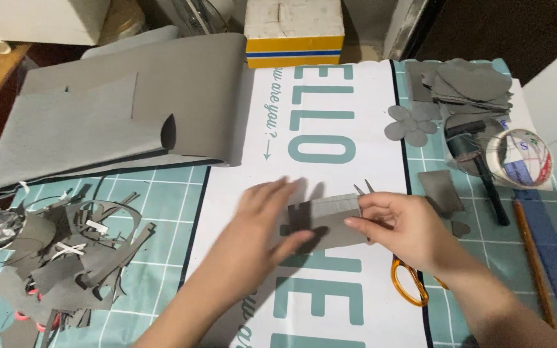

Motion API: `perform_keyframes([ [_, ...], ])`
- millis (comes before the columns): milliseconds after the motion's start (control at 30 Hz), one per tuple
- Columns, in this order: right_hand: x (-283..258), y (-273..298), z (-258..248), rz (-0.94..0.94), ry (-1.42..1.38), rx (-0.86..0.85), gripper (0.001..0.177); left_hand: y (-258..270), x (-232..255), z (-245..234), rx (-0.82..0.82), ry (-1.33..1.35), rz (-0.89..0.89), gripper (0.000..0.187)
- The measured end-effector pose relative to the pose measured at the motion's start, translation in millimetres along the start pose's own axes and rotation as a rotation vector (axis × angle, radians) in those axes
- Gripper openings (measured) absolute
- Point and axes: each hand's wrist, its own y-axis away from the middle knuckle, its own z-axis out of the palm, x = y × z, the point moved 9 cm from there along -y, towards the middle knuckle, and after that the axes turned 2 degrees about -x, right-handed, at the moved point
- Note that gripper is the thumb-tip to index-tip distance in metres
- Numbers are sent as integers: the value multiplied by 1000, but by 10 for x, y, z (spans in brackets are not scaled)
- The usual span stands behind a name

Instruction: Cutting and shaping a piece of leather using scissors and a pencil for marking.

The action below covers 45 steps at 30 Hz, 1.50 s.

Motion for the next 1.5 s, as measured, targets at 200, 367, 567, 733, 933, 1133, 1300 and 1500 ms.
perform_keyframes([
  [200, -387, 368, -724, -493, 603, 384, 28, -229, 289, 538, -12, -310, 212, 69],
  [367, -139, 937, -1460, -54, 737, 747, 15, -210, -23, 877, -219, -186, 62, 68],
  [567, 784, 890, -2086, 346, 987, 645, 45, -210, 6, 760, -279, 89, 18, 15],
  [733, 751, 876, -1802, 552, 972, 468, 43, -238, -303, 289, -337, 47, -245, 19],
  [933, 912, 739, -1682, 484, 1124, 502, 42, -37, -982, -80, -299, -514, -432, 47],
  [1133, 1033, 808, -1813, 511, 996, 519, 40, 149, -313, 329, -117, -586, 140, 60],
  [1300, 863, 894, -1913, 335, 802, 638, 33, 559, -44, 1329, -293, -672, 311, 107],
  [1500, 674, 806, -1831, -271, 168, 646, 48, 577, 242, 1284, -93, -826, 236, 117],
])
